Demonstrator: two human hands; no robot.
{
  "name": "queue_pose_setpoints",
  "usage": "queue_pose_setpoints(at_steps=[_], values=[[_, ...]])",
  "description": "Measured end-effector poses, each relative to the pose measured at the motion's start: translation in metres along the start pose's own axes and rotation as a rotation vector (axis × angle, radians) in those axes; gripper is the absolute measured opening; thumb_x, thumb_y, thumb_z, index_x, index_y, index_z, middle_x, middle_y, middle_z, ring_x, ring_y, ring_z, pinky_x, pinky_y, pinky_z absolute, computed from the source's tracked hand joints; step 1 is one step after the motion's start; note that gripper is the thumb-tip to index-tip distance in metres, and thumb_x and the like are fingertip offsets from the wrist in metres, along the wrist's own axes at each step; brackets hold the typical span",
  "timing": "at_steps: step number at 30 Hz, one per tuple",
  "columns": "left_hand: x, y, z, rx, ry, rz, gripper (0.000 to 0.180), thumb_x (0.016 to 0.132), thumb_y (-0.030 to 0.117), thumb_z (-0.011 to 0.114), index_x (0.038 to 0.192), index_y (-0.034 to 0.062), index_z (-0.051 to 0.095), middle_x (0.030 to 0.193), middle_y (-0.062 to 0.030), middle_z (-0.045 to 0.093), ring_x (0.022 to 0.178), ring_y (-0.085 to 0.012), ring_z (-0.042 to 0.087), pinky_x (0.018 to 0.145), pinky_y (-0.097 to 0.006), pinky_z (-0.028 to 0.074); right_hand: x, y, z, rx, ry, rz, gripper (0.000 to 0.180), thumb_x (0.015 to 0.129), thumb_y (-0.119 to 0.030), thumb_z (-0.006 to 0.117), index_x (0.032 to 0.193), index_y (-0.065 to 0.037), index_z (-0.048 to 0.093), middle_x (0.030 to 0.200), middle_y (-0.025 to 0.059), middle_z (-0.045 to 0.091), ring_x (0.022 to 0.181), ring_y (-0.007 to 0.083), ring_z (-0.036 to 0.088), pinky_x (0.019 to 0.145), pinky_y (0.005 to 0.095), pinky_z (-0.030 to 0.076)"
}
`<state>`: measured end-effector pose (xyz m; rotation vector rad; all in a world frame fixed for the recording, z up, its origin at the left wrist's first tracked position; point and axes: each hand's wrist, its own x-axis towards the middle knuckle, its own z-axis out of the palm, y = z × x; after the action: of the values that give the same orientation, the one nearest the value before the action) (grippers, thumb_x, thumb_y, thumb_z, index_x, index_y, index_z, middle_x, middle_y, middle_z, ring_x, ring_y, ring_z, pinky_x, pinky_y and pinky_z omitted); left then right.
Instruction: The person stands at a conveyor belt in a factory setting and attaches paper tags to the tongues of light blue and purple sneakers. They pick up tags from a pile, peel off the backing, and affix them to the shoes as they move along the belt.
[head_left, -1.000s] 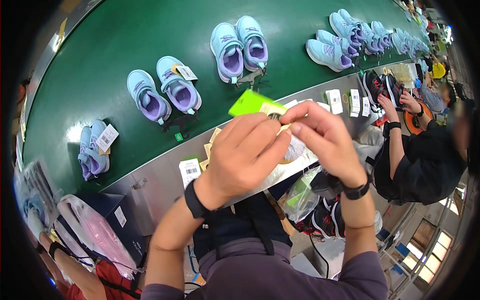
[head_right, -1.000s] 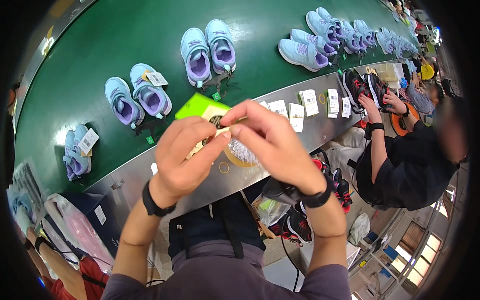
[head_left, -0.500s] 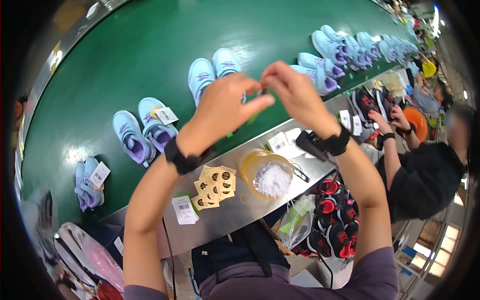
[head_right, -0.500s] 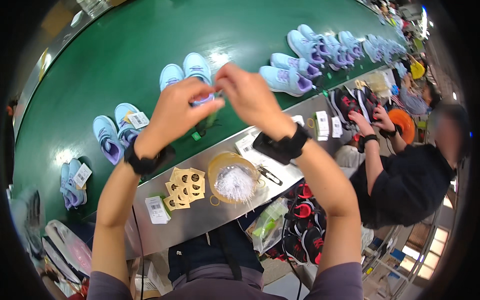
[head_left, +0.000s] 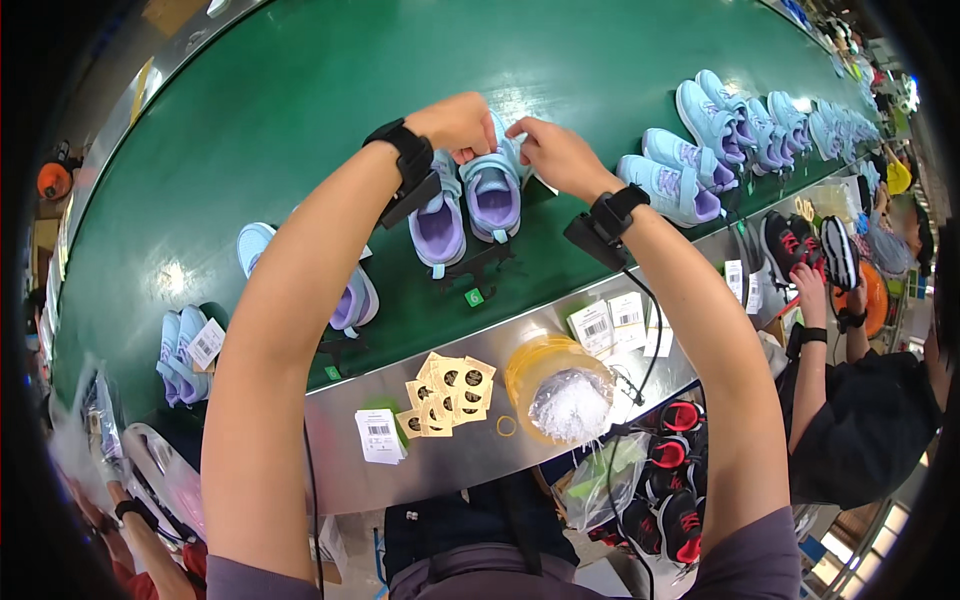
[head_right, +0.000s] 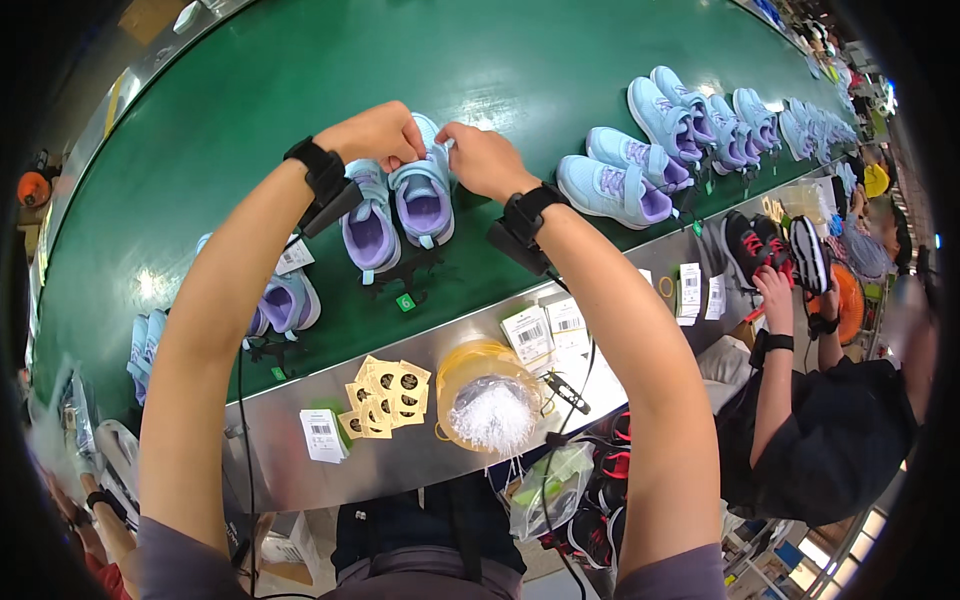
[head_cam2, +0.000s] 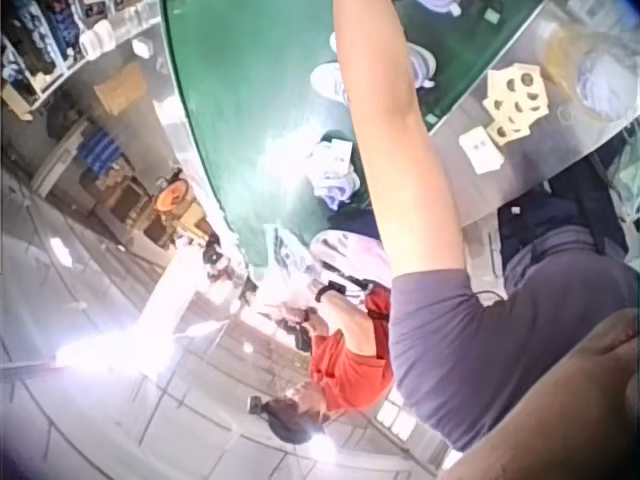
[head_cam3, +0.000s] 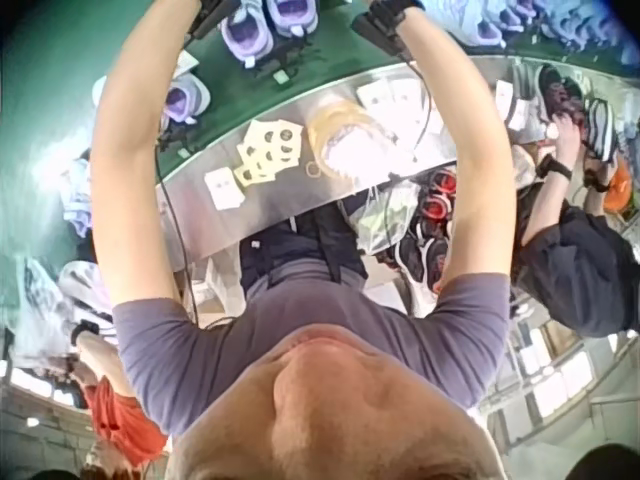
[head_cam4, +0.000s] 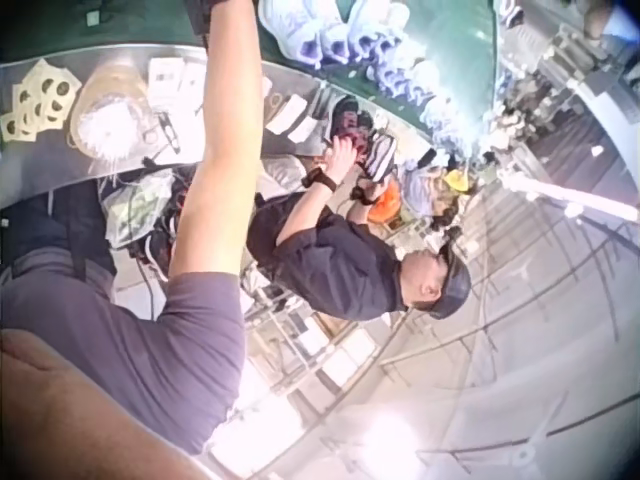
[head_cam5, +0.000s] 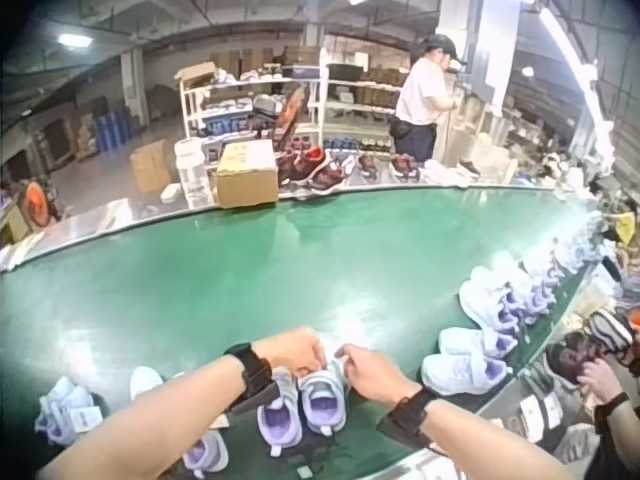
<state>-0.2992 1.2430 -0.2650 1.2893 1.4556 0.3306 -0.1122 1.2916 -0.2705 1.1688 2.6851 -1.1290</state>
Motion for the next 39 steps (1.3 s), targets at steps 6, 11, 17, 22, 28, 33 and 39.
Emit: queue_pose_setpoints(at_steps=[6,11,17,22,28,33,39], values=[[-0.001,0.003,-0.007,0.154,-0.13,-0.023,0.015,0.073,0.004,0.062,0.085,-0.0017,0.068,0.07,-0.0052,0.063,0.059,-0.0116,0.059,0.056,-0.025,0.051,0.004,-0.015,0.026,-0.137,0.144,0.02,0.022,0.083,-0.014,0.049,0.101,-0.008,0.061,0.084,0.0162,0.066,0.08,0.0348,0.063,0.072,0.0444,0.048],[-0.014,-0.01,0.009,-0.104,0.144,0.056,0.012,0.07,0.004,0.062,0.08,0.0001,0.068,0.063,-0.006,0.061,0.054,-0.0128,0.057,0.05,-0.026,0.048,0.005,-0.016,0.007,-0.151,0.015,-0.069,0.016,0.08,-0.015,0.054,0.085,-0.01,0.068,0.076,0.0118,0.066,0.078,0.0319,0.063,0.07,0.0423,0.049],[-0.022,-0.014,0.018,-0.063,0.334,0.039,0.014,0.071,0.009,0.065,0.082,0.0027,0.071,0.065,-0.0072,0.063,0.051,-0.0134,0.056,0.051,-0.027,0.046,0.014,-0.02,0.006,0.047,-0.099,-0.032,0.025,0.083,-0.019,0.059,0.1,-0.003,0.066,0.079,0.0076,0.066,0.066,0.0154,0.056,0.062,0.0302,0.045],[-0.03,-0.017,0.016,-0.07,0.38,0.028,0.013,0.07,0.01,0.066,0.08,0.0043,0.071,0.062,-0.0059,0.062,0.052,-0.0132,0.056,0.051,-0.028,0.045,0.015,-0.017,0.008,0.154,-0.112,-0.111,0.023,0.083,-0.019,0.06,0.098,-0.003,0.067,0.077,0.0065,0.064,0.064,0.0138,0.054,0.06,0.029,0.044],[-0.029,-0.023,0.016,0.014,0.385,0.114,0.01,0.069,0.008,0.062,0.073,0.0012,0.068,0.065,-0.0132,0.064,0.056,-0.0259,0.06,0.055,-0.035,0.048,0.014,-0.033,0.024,-0.01,-0.021,-0.049,0.023,0.084,-0.019,0.056,0.098,-0.005,0.065,0.085,0.0133,0.066,0.081,0.0304,0.063,0.074,0.0401,0.048],[-0.037,-0.023,0.039,0.491,0.724,0.37,0.014,0.071,0.006,0.055,0.073,-0.0071,0.061,0.069,-0.0251,0.06,0.063,-0.0415,0.058,0.057,-0.044,0.046,0.009,-0.036,0.028,-0.281,0.393,-0.273,0.021,0.086,-0.016,0.054,0.1,0.0,0.057,0.089,0.0188,0.059,0.075,0.0326,0.061,0.069,0.0396,0.05],[-0.056,-0.029,0.026,-0.97,0.353,0.107,0.025,0.084,0.011,0.061,0.103,-0.0065,0.059,0.087,-0.0093,0.063,0.077,-0.0164,0.061,0.069,-0.032,0.052,0.008,-0.033,0.003,1.126,-0.202,0.097,0.028,0.091,-0.016,0.054,0.107,0.007,0.054,0.103,0.0128,0.059,0.092,0.0193,0.062,0.083,0.0304,0.052]])
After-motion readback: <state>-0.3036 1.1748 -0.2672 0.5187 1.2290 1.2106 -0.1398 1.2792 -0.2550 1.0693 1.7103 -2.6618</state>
